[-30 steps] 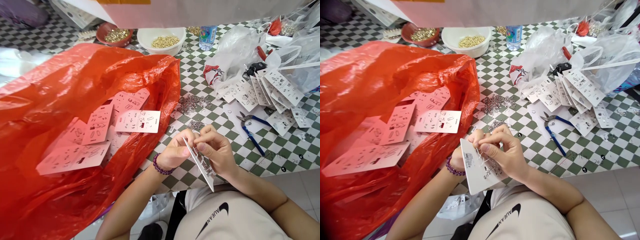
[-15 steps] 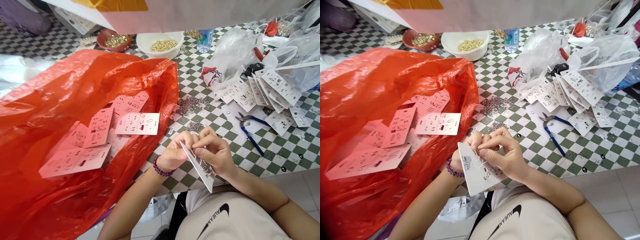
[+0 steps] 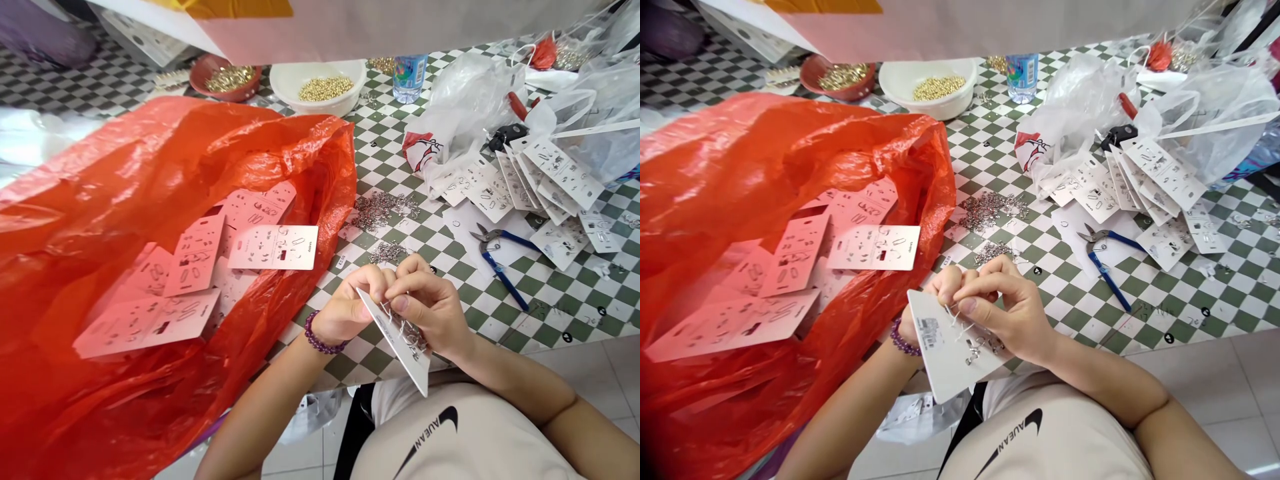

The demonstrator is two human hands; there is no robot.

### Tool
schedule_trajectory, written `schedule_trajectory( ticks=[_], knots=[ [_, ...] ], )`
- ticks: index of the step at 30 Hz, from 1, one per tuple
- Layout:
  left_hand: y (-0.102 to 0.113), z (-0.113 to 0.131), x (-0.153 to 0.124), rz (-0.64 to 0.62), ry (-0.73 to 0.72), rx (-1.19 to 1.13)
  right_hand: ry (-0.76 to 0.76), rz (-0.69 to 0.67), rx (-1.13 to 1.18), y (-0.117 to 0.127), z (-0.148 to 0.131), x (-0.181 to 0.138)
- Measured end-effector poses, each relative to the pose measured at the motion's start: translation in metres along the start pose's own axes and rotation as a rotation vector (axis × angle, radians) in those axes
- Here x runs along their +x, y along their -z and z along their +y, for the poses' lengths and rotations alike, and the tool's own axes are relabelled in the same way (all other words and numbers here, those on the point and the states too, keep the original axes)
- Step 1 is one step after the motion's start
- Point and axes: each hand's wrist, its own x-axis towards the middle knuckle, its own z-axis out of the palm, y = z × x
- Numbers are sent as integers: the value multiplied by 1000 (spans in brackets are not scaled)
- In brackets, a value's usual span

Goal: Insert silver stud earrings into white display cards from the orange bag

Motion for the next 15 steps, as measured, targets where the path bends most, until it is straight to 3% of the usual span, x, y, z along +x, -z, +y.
schedule_trajectory(
  ticks=[15],
  knots=[
    [-7, 2, 2, 26, -21, 6, 0, -9, -14, 2, 0, -1]
  ],
)
